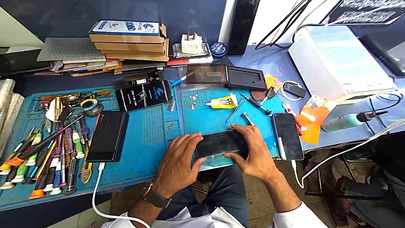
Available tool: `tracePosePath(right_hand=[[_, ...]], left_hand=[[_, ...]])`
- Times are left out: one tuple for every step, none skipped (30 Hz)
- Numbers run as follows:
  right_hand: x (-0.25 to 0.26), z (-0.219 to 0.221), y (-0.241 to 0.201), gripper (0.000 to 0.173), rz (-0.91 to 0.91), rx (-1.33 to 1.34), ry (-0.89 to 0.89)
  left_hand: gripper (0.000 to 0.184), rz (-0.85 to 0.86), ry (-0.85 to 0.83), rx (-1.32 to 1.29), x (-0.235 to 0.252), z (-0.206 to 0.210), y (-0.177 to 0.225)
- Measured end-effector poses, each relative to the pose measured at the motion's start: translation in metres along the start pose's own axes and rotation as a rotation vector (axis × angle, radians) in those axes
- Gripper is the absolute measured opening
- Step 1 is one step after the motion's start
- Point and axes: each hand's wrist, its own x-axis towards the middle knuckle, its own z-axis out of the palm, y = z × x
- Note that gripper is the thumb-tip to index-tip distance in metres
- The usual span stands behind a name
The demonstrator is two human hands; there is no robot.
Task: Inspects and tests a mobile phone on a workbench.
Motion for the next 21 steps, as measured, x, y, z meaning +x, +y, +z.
tracePosePath(right_hand=[[0.0001, 0.0004, -0.0007, 0.078, 0.000, -0.006, 0.002], [-0.0002, 0.0008, -0.0011, 0.079, -0.001, -0.011, 0.004], [-0.0006, 0.0012, -0.0015, 0.079, -0.001, -0.015, 0.008], [-0.0008, 0.0017, -0.0016, 0.078, -0.002, -0.016, 0.015], [-0.0011, 0.0021, -0.0013, 0.078, -0.005, -0.010, 0.024], [-0.0014, 0.0025, -0.0010, 0.077, -0.006, -0.006, 0.027], [-0.0017, 0.0025, -0.0009, 0.077, -0.006, -0.004, 0.026], [-0.0020, 0.0025, -0.0010, 0.077, -0.006, -0.003, 0.024], [-0.0021, 0.0025, -0.0010, 0.077, -0.006, -0.003, 0.023], [-0.0021, 0.0025, -0.0009, 0.076, -0.008, -0.007, 0.023], [-0.0021, 0.0025, -0.0006, 0.076, -0.014, -0.012, 0.025], [-0.0020, 0.0026, -0.0003, 0.076, -0.018, -0.017, 0.024], [-0.0019, 0.0026, 0.0002, 0.076, -0.021, -0.015, 0.021], [-0.0019, 0.0031, 0.0004, 0.076, -0.023, -0.014, 0.023], [-0.0020, 0.0034, 0.0005, 0.076, -0.025, -0.010, 0.027], [-0.0022, 0.0034, 0.0004, 0.076, -0.026, -0.003, 0.030], [-0.0021, 0.0031, 0.0003, 0.076, -0.026, 0.001, 0.031], [-0.0019, 0.0028, 0.0002, 0.076, -0.025, -0.002, 0.030], [-0.0018, 0.0027, 0.0002, 0.076, -0.025, -0.006, 0.028], [-0.0019, 0.0027, 0.0001, 0.076, -0.024, -0.006, 0.028], [-0.0019, 0.0028, 0.0001, 0.077, -0.024, -0.005, 0.029]], left_hand=[[0.050, -0.001, 0.000, -0.003, -0.0001, -0.0003, 0.0002], [0.049, -0.003, 0.001, -0.007, -0.0003, -0.0005, 0.0006], [0.049, -0.005, 0.002, -0.011, -0.0005, -0.0006, 0.0007], [0.049, -0.007, 0.004, -0.013, -0.0004, -0.0005, 0.0007], [0.049, -0.008, 0.008, -0.014, -0.0002, -0.0003, 0.0006], [0.049, -0.006, 0.011, -0.012, -0.0001, 0.0000, 0.0004], [0.048, -0.002, 0.013, -0.010, -0.0001, 0.0002, 0.0004], [0.047, 0.001, 0.013, -0.007, -0.0003, 0.0002, 0.0005], [0.047, 0.003, 0.012, -0.005, -0.0004, 0.0002, 0.0007], [0.046, 0.003, 0.010, -0.003, -0.0005, 0.0001, 0.0009], [0.046, 0.003, 0.007, 0.001, -0.0005, 0.0002, 0.0010], [0.046, 0.003, 0.005, 0.004, -0.0007, 0.0000, 0.0012], [0.046, 0.003, 0.003, 0.006, -0.0008, -0.0002, 0.0013], [0.046, 0.004, 0.004, 0.003, -0.0009, -0.0006, 0.0014], [0.045, 0.003, 0.002, 0.000, -0.0010, -0.0009, 0.0015], [0.045, 0.002, 0.000, -0.003, -0.0010, -0.0011, 0.0017], [0.044, 0.001, 0.000, -0.005, -0.0009, -0.0009, 0.0017], [0.044, 0.001, 0.001, -0.008, -0.0007, -0.0009, 0.0016], [0.045, 0.001, 0.001, -0.010, -0.0006, -0.0011, 0.0016], [0.045, 0.000, 0.001, -0.013, -0.0005, -0.0012, 0.0015], [0.045, 0.001, 0.002, -0.015, -0.0004, -0.0012, 0.0014]])
